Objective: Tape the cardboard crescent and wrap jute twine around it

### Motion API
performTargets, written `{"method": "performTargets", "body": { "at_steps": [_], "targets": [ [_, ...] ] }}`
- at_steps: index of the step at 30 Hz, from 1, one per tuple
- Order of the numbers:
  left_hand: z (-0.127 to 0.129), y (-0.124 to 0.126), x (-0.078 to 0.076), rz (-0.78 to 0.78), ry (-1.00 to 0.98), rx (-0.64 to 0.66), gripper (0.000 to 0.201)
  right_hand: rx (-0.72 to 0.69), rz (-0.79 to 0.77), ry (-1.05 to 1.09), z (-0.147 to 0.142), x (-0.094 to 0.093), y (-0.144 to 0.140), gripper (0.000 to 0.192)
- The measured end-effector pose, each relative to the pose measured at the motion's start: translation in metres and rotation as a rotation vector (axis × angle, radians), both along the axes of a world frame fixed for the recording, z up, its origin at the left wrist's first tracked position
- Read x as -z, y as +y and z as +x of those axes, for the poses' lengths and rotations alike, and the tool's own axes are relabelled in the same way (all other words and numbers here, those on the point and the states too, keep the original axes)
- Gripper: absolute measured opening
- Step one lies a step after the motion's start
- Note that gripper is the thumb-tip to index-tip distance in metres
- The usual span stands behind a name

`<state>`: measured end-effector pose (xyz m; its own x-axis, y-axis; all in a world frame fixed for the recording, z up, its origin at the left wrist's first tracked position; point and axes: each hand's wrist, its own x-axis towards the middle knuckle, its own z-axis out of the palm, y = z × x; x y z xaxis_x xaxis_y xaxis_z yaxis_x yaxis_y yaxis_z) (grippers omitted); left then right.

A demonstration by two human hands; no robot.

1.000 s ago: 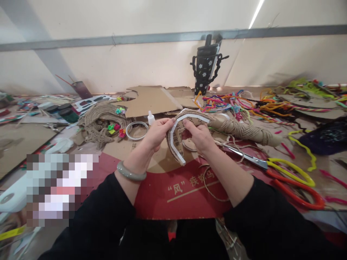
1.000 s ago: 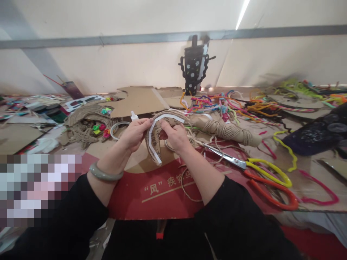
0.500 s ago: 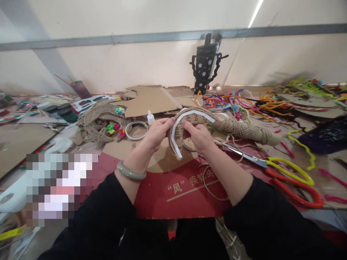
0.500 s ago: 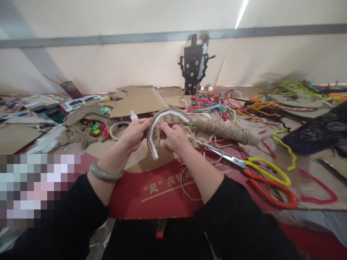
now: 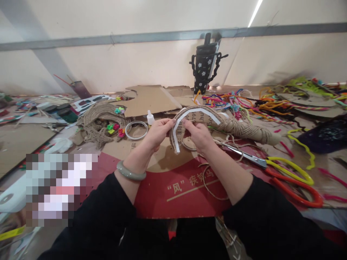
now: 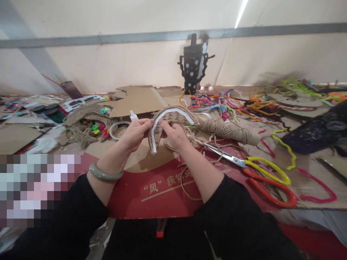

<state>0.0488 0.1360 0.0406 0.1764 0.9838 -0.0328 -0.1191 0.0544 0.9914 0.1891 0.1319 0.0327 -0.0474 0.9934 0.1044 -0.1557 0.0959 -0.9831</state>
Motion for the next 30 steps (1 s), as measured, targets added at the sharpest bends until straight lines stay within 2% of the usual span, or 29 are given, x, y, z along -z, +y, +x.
{"method": "performTargets", "body": {
  "at_steps": [6, 13, 18, 23, 30],
  "targets": [
    [0.0007, -0.0007, 0.0002, 0.023, 0.037, 0.018, 0.029, 0.029, 0.010, 0.133, 0.0010, 0.0072, 0.0077, 0.040],
    [0.0002, -0.0013, 0.0001, 0.041, 0.027, 0.034, 0.030, -0.037, -0.025, -0.020, 0.0017, 0.0024, 0.0031, 0.039],
    [0.0001, -0.0007, 0.0013, 0.013, 0.080, 0.070, 0.032, 0.052, 0.009, 0.065, 0.0016, 0.0068, 0.0072, 0.038],
    [-0.0004, 0.0004, 0.0013, 0.041, 0.083, 0.049, 0.031, -0.006, 0.015, -0.014, 0.0011, 0.0007, 0.0048, 0.036],
    [-0.0006, -0.0009, 0.0018, 0.027, 0.119, 0.104, 0.034, 0.064, 0.032, 0.043, 0.0017, 0.0031, 0.0084, 0.038]
  ]
}}
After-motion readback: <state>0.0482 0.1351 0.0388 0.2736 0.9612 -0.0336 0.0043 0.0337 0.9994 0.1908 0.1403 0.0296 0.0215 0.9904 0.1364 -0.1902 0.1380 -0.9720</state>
